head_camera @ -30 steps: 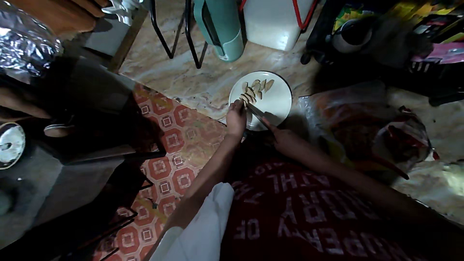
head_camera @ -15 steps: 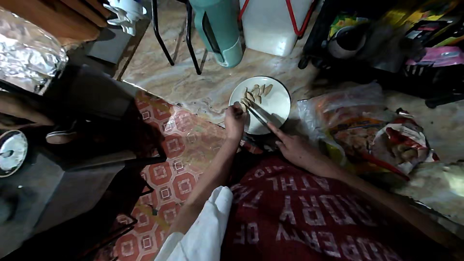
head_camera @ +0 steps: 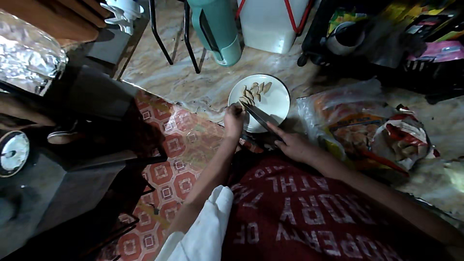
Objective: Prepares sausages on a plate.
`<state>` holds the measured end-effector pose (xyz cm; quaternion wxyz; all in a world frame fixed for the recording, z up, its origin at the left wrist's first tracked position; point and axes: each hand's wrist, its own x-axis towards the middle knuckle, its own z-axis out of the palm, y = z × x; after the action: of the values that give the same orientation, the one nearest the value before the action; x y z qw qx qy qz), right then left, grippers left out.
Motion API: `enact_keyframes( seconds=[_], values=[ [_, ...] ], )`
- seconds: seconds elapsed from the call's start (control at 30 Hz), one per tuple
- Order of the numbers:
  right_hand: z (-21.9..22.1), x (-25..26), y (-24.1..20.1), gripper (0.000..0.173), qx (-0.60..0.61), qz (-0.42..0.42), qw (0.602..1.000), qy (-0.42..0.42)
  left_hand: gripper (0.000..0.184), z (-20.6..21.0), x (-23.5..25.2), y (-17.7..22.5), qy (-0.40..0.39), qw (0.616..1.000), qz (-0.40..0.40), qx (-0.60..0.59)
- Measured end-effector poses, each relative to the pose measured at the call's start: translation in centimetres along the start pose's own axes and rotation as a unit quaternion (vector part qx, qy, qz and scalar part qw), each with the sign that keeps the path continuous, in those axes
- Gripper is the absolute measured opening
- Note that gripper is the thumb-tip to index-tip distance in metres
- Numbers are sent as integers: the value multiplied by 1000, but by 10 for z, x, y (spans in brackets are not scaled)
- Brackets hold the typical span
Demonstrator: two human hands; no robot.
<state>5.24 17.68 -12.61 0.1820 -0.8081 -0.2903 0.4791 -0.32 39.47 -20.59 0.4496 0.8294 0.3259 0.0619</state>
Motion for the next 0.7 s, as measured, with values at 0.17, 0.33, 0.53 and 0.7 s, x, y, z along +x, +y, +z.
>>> enact_keyframes(
  seconds=[0.17, 0.33, 0.53, 0.7],
  values=[
    [0, 1, -6, 63, -6, 13, 1000, -8, 25, -2, -1, 1, 0, 1000, -1, 5],
    [3, 3, -7, 63, -14, 8, 1000, -3, 24, -1, 1, -3, 4, 1000, 4, 12],
    [2, 4, -12, 64, -19, 20, 999, -19, 19, -3, -2, -1, 16, 1000, 7, 20],
    [0, 8, -14, 64, -14, 30, 999, -38, 17, -2, -1, -3, 19, 1000, 8, 18]
  ],
)
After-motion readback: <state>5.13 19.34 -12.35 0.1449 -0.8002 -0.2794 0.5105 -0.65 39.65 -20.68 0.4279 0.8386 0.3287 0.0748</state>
